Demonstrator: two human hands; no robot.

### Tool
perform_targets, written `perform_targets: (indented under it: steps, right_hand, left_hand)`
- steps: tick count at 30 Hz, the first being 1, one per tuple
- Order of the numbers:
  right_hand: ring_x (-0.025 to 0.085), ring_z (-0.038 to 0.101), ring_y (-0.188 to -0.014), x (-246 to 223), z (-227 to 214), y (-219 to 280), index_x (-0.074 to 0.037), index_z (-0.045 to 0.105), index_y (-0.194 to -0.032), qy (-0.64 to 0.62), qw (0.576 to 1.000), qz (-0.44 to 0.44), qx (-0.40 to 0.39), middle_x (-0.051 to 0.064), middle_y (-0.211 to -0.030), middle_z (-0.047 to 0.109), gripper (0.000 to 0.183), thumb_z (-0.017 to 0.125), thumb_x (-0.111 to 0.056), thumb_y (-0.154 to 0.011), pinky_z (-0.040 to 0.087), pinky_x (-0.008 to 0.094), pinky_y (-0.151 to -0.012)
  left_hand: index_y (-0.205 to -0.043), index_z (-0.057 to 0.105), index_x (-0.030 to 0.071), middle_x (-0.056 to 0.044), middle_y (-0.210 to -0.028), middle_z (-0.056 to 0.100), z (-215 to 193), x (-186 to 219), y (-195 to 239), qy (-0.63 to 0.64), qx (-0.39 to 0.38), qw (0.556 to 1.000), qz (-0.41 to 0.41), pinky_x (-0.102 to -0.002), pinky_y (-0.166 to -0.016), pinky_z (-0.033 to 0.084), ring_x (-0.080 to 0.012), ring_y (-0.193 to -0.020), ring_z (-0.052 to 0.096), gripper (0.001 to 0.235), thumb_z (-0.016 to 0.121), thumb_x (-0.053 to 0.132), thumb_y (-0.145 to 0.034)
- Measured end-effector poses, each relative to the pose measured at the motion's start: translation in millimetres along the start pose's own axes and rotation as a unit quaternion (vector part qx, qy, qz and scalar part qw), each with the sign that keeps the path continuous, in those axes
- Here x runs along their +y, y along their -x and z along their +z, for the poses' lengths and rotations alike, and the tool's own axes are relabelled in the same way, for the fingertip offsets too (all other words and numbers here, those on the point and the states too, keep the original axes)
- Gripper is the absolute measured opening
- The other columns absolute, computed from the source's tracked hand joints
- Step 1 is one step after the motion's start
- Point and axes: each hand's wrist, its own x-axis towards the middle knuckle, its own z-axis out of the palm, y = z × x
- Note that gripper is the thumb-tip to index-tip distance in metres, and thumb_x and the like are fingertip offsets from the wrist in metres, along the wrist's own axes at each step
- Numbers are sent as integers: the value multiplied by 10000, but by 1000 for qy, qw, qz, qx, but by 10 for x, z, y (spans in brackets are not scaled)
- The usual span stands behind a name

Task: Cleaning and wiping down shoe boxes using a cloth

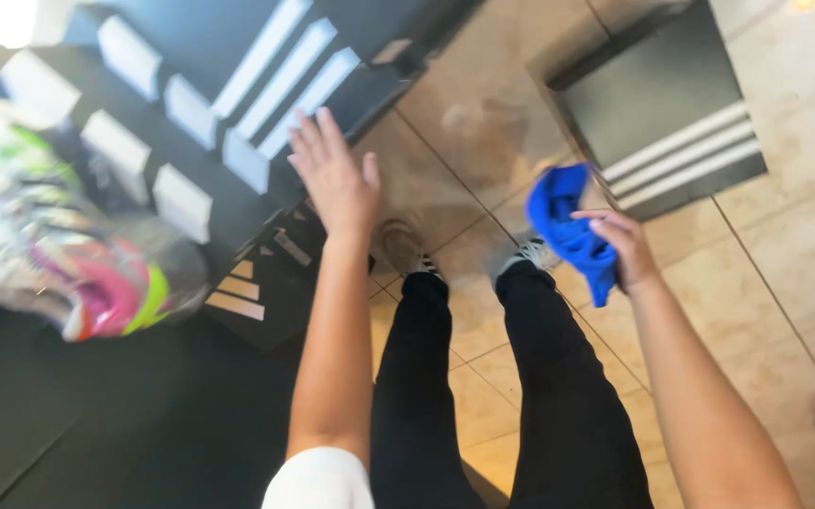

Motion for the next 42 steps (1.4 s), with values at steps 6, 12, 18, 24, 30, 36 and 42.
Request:
perform_targets:
  steps: [6,12,18,24,30,36,42]
  right_hand:
    - [272,650,-1160,-989,2094,183,-45,708,-1231,94,941,-304,-115,145,-1183,704,447,646,-372,-932,449,392,-1066]
    - [412,290,-1511,-1169,3446,-453,-101,408,-1595,308,785,-536,-34,208,-1653,218,733,674,-522,-1056,236,590,-1218]
    - [503,109,-1536,-838,3513,-768,-185,330,-1667,484,778,-400,29,243,-1671,74,871,813,-515,-1021,105,800,-1163]
    - [438,88,-1605,-85,3155,-962,-227,92,-1677,169,933,-280,149,230,-1713,37,1082,955,-179,-1025,55,651,-1297]
    - [449,438,-1442,285,3000,-1388,-246,513,-1473,-323,940,-102,45,193,-1541,444,623,946,-383,-1047,261,731,-1168]
    - [348,550,-1320,-41,3008,-1129,-206,549,-1387,-208,963,-169,39,147,-1390,567,501,867,-369,-1036,418,634,-1118]
    - [257,551,-1270,200,2204,-991,-181,525,-1385,-112,978,-175,12,91,-1333,564,424,743,-314,-1047,481,529,-1124]
  left_hand:
    - [-1622,276,98,-170,-1697,216,309,-413,68,-13,-50,999,-17,-690,-1135,405,-389,-1549,279,1016,850,283,-804]
    - [-1568,397,259,35,-1685,276,472,-500,215,-16,-128,991,-33,-750,-1184,140,-226,-1585,215,748,682,422,-895]
    - [-1152,763,201,-23,-1341,671,173,-768,355,158,-58,986,5,-868,-1135,133,-223,-1389,488,411,685,234,-750]
    - [-1276,618,100,-93,-1337,630,480,-1039,720,507,72,821,-253,-471,-1059,466,-313,-1290,575,327,669,182,-964]
    - [-1506,370,-113,-319,-1584,347,11,-1204,102,579,-194,635,-473,-526,-1261,247,-398,-1506,319,1190,672,758,-752]
    - [-1592,184,-74,-297,-1656,183,-171,-1265,-126,662,-219,545,-467,-589,-1231,229,-415,-1536,220,1284,729,696,-722]
    - [-1518,394,-57,-282,-1544,429,446,-1240,563,572,-283,680,-360,-531,-1197,341,-378,-1461,399,1012,585,717,-893]
